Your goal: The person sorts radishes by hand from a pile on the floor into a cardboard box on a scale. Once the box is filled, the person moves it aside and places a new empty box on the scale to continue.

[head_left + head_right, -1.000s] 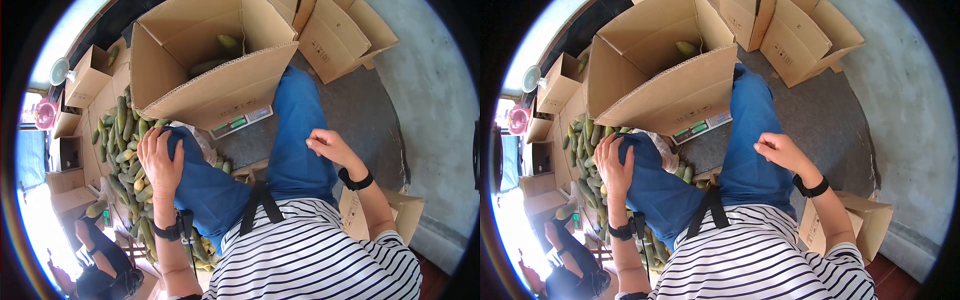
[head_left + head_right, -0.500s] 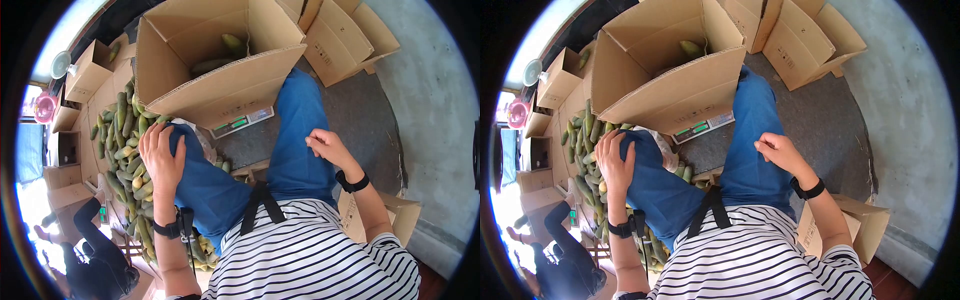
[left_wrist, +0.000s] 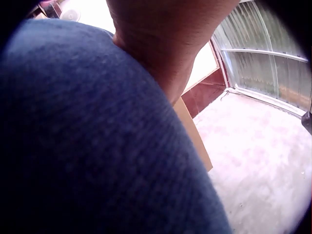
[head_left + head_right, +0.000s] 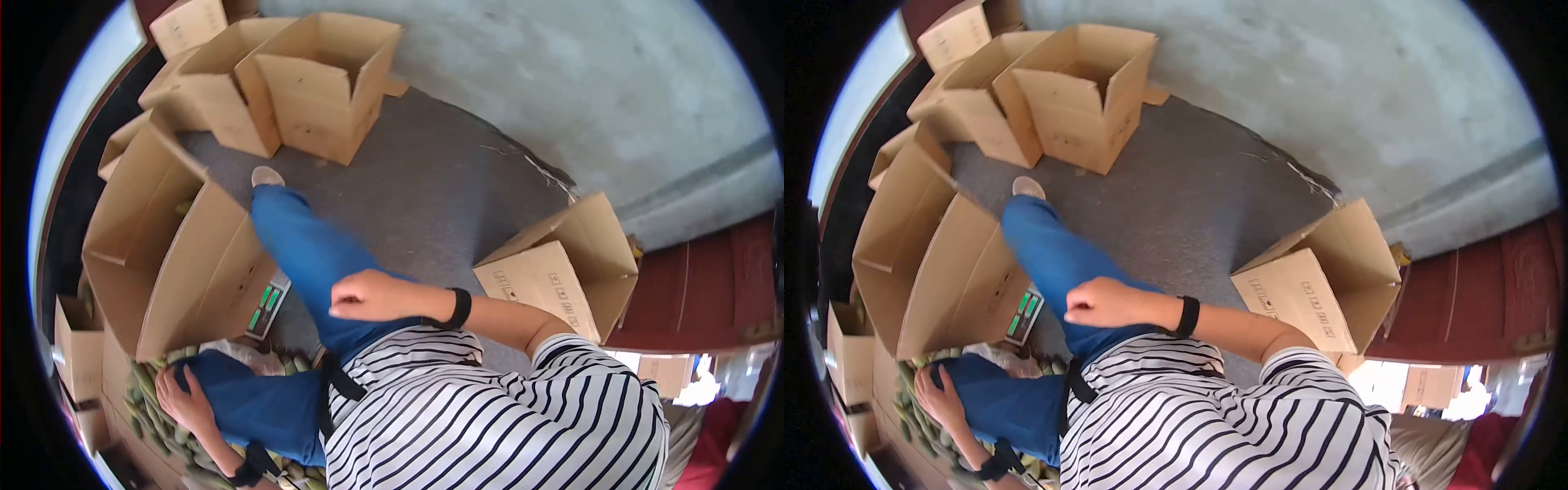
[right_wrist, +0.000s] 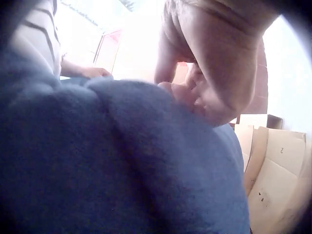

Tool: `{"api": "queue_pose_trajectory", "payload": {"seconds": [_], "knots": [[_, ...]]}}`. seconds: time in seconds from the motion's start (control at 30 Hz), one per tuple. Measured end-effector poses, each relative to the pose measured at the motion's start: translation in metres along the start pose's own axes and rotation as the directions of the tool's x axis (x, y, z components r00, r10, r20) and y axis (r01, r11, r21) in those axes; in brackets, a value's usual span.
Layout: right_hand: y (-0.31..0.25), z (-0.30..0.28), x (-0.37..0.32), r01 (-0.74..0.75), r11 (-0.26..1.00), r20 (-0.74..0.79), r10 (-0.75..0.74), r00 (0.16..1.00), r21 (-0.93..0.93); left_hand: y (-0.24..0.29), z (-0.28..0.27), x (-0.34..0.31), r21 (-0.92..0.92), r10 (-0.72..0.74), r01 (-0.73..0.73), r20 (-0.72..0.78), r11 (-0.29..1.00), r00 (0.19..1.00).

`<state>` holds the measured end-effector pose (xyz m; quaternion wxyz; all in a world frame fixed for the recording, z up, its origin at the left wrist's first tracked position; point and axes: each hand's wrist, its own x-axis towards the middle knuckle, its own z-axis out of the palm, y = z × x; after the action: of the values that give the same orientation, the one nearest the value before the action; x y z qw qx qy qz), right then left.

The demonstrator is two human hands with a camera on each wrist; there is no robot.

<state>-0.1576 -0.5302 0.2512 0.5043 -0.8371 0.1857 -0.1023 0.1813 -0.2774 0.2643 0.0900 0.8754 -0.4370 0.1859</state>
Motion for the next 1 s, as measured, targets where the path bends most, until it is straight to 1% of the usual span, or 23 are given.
{"api": "queue_pose_trajectory", "payload": {"seconds": [0.07,0.1,0.13,0.17,0.23,0.3,0.37,0.4,0.43,0.47,0.5,0.53,0.6,0.63,0.7,0.73,0.8,0.83,0.87,0.9,0.93,0.97,1.0], "knots": [[-0.022,-0.006,-0.015,0.035,0.999,-0.004,-0.035,0.999,0.033,0.000,0.000,0.002,0.032,0.008,-0.008,-0.011,0.999,1.000],[-0.032,-0.010,-0.020,0.081,0.996,-0.043,-0.079,0.996,0.036,-0.001,0.000,0.003,0.026,0.023,-0.023,-0.020,0.999,1.000],[-0.044,-0.016,-0.024,0.081,0.996,-0.059,-0.079,0.995,0.032,-0.001,0.000,0.004,0.022,0.004,-0.004,0.005,1.000,1.000],[-0.055,-0.024,-0.028,0.106,0.989,-0.093,-0.097,0.991,0.105,-0.001,0.001,0.005,0.020,-0.015,0.015,0.032,1.000,0.999],[-0.085,-0.043,-0.036,0.167,0.958,-0.154,-0.133,0.979,0.235,0.000,0.002,0.005,0.030,-0.008,0.007,0.024,1.000,1.000],[-0.109,-0.062,-0.044,0.252,0.919,-0.141,-0.218,0.966,0.305,0.000,0.002,0.009,0.045,-0.009,0.008,0.026,0.999,1.000],[-0.135,-0.082,-0.052,0.430,0.794,-0.149,-0.407,0.901,0.429,0.001,0.002,0.010,0.043,-0.024,0.021,0.067,0.999,0.997],[-0.143,-0.088,-0.058,0.476,0.731,-0.122,-0.483,0.867,0.488,0.002,0.001,0.010,0.049,-0.024,0.020,0.076,0.999,0.997],[-0.152,-0.085,-0.061,0.534,0.605,-0.180,-0.546,0.818,0.591,0.005,-0.001,0.010,0.040,-0.029,0.026,0.075,0.999,0.997],[-0.162,-0.086,-0.060,0.652,0.464,-0.269,-0.650,0.711,0.600,0.007,-0.002,0.011,0.028,-0.034,0.032,0.072,0.999,0.997],[-0.168,-0.085,-0.061,0.693,0.383,-0.318,-0.683,0.658,0.611,0.007,-0.002,0.012,0.028,-0.032,0.030,0.078,0.999,0.996],[-0.174,-0.084,-0.061,0.691,0.384,-0.319,-0.680,0.661,0.613,0.003,-0.003,0.010,0.018,-0.035,0.034,0.086,0.999,0.996],[-0.181,-0.083,-0.061,0.651,0.229,-0.353,-0.687,0.635,0.724,-0.001,-0.002,0.008,0.012,-0.039,0.038,0.098,0.999,0.994],[-0.179,-0.081,-0.062,0.649,0.226,-0.355,-0.685,0.636,0.726,-0.002,-0.002,0.007,0.028,-0.030,0.028,0.091,0.999,0.995],[-0.176,-0.081,-0.063,0.624,0.145,-0.419,-0.623,0.661,0.768,0.000,-0.004,0.006,0.048,-0.019,0.015,0.088,0.999,0.996],[-0.168,-0.085,-0.061,0.624,0.141,-0.423,-0.620,0.660,0.768,0.004,-0.007,0.006,0.049,-0.035,0.031,0.098,0.998,0.995],[-0.140,-0.101,-0.055,0.662,0.336,-0.323,-0.672,0.667,0.669,0.008,-0.011,0.009,0.054,-0.046,0.040,0.109,0.998,0.993],[-0.123,-0.105,-0.052,0.628,0.488,-0.336,-0.558,0.758,0.606,0.006,-0.011,0.007,0.058,-0.048,0.042,0.115,0.997,0.992],[-0.102,-0.109,-0.051,0.559,0.630,-0.359,-0.429,0.829,0.538,0.005,-0.009,0.005,0.059,-0.052,0.045,0.123,0.997,0.991],[-0.080,-0.113,-0.052,0.267,0.779,-0.299,-0.107,0.948,0.567,0.004,-0.009,0.003,0.055,-0.046,0.039,0.131,0.998,0.990],[-0.041,-0.114,-0.046,-0.042,0.814,-0.234,0.215,0.948,0.579,0.003,-0.008,0.001,0.060,-0.027,0.020,0.109,0.998,0.994],[0.008,-0.113,-0.041,-0.177,0.816,-0.279,0.380,0.882,0.550,0.004,-0.009,0.001,0.065,-0.006,0.001,0.087,0.998,0.996],[0.064,-0.107,-0.047,-0.322,0.835,-0.339,0.491,0.803,0.447,0.004,-0.010,0.000,0.060,0.003,-0.009,0.098,0.998,0.995]]}}
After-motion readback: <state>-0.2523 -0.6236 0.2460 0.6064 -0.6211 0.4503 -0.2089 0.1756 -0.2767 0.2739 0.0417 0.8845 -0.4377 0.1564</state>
